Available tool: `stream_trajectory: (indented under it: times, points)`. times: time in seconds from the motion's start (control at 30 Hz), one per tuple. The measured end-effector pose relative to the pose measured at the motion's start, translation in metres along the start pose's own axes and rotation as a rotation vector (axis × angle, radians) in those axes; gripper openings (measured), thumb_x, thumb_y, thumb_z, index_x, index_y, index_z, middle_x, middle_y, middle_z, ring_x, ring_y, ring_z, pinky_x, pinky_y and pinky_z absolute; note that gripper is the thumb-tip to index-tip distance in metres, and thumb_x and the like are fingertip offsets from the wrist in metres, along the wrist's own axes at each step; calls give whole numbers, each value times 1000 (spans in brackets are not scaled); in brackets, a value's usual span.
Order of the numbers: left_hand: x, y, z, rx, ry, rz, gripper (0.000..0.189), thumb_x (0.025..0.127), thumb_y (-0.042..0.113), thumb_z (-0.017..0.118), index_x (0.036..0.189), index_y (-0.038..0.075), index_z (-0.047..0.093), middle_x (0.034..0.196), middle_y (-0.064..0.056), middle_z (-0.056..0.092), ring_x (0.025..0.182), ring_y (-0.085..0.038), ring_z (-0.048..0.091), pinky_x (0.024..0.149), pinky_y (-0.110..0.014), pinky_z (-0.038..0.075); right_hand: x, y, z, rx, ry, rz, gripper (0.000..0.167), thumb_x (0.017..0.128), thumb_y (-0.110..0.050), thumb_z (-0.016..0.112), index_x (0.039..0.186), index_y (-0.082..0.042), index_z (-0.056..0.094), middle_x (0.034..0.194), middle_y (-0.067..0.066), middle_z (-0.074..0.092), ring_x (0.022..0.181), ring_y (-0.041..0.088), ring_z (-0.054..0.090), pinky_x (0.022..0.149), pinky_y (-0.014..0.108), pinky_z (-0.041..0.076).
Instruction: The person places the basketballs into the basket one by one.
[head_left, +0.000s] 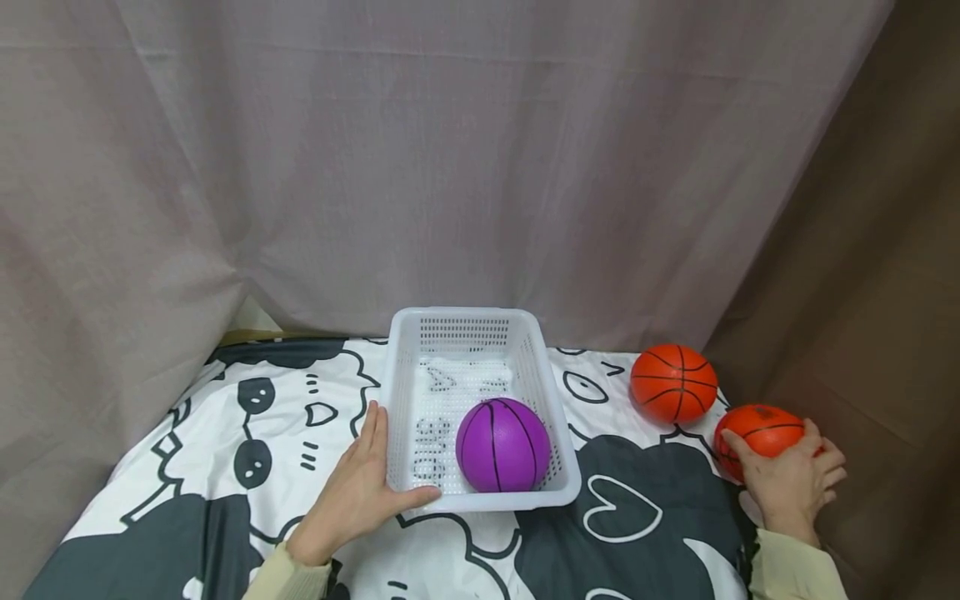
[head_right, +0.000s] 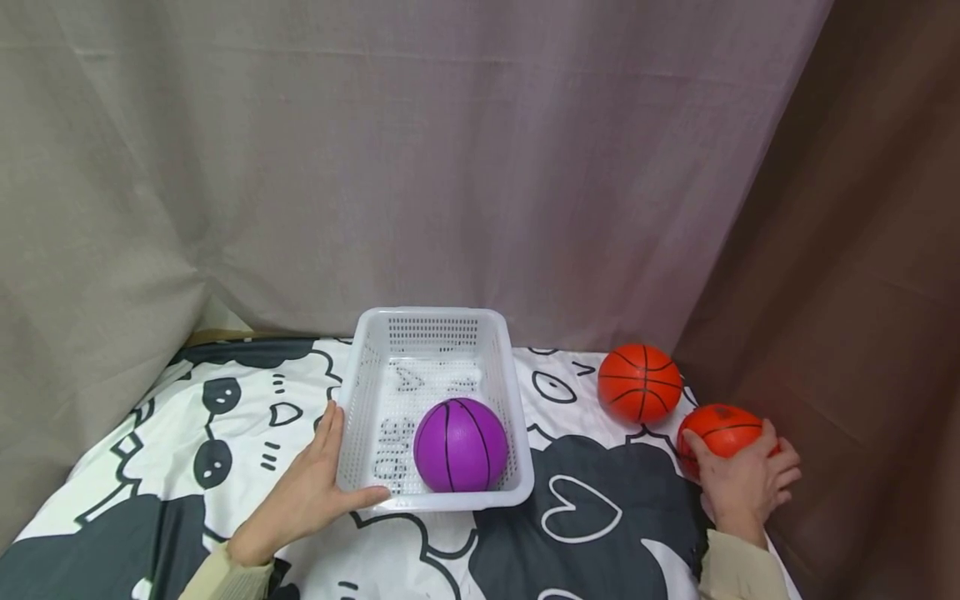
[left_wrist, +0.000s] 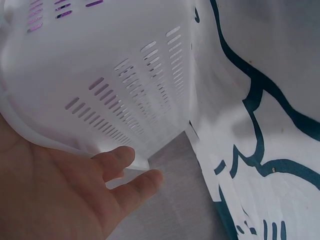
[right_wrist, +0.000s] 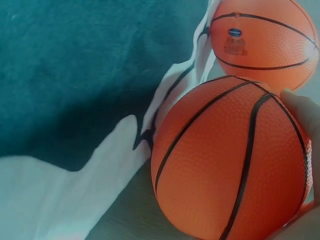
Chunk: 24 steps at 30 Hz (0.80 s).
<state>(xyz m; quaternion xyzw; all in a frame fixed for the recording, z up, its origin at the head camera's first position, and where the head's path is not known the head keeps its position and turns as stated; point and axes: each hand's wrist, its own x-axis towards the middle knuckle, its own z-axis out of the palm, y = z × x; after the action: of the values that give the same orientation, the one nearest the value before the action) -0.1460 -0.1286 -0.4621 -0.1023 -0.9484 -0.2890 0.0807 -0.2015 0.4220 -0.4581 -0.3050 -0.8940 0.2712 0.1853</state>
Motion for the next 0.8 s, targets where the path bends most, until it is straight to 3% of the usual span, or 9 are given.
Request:
stream_trajectory:
  times: [0.33, 0.8]
  points:
    - [0, 0, -1, 6, 4, 5, 135, 66, 83, 62, 151, -10, 11, 158, -26, 2, 131, -49, 38, 104, -53, 37, -11, -16, -10, 72, 72, -36, 109, 80, -52, 72, 155, -5, 8, 146, 32, 11, 132, 47, 11, 95, 71, 19]
    - [0, 0, -1, 4, -15, -9, 135, 67, 83, 61, 151, -9, 10, 159, -25, 1, 134, -47, 34, 106, -54, 35, -36, -66, -22, 194, 152, -206, 103, 76, -46, 79, 155, -17, 18, 148, 20, 19, 131, 37, 18, 94, 63, 22]
